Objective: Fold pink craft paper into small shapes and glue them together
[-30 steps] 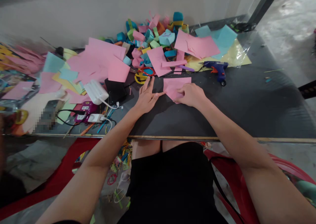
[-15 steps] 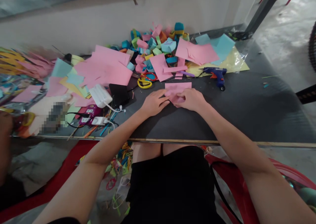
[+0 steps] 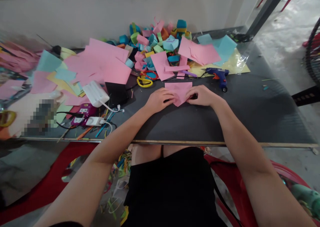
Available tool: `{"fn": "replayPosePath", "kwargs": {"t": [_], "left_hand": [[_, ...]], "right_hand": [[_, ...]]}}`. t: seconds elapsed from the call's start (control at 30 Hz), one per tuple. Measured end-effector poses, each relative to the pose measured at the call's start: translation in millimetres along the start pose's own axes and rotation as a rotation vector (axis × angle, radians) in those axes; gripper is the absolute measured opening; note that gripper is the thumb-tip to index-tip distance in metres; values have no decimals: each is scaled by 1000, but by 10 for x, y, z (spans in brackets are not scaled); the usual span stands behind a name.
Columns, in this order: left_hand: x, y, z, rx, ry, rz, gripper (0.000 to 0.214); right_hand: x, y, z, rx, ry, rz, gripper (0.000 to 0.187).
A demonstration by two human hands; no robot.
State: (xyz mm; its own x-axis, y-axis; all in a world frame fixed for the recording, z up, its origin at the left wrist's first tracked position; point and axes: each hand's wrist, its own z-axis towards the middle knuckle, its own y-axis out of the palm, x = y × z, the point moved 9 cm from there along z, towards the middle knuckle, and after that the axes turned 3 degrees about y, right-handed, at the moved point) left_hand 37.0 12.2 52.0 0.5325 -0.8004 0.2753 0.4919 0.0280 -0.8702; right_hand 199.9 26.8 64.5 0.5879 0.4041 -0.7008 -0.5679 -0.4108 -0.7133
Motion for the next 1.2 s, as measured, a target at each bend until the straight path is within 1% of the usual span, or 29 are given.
{"fn": "replayPosePath", "kwargs": {"t": [0.1,0.17,0.23,0.27,0.3,0.43,0.47,0.53,0.7,0.83,1.0,1.1,1.2], "left_hand": [[72,20,2,-16,-2,7,21],[101,36,3,-38,-52,15,22],[120,36,-3,-44,-113,22,29],[131,31,-6,-41,-135,21,32],[141,26,-9,-34,-150,18,34],[151,28,-10,-23,-161,4,35],[145,26,-9,-19,-161,2,34],[140,23,-7,-16,-156,-1,34],[145,26,-3,-41,-144,1,32],[177,11,-14,-33,-114,2,24],[193,6,-29,-18,-96,28,22],[181,13,-28,-13,-112,12,20],[172,-3,-27,11,-124,5,23]], "right_hand": [[52,27,29,-68,1,56,21],[112,39,41,-127,13,65,23],[166,49,52,-154,30,60,24],[194,45,61,-134,49,58,24],[225,31,73,-89,76,58,24],[330,-49,88,208,214,55,30],[331,-48,89,254,231,39,33],[315,-33,96,302,248,1,34],[261,-7,97,332,258,-24,27],[202,7,97,357,249,-15,28],[166,26,113,353,256,-28,30],[165,25,115,350,254,-26,33],[173,26,116,350,257,-38,33]]}}
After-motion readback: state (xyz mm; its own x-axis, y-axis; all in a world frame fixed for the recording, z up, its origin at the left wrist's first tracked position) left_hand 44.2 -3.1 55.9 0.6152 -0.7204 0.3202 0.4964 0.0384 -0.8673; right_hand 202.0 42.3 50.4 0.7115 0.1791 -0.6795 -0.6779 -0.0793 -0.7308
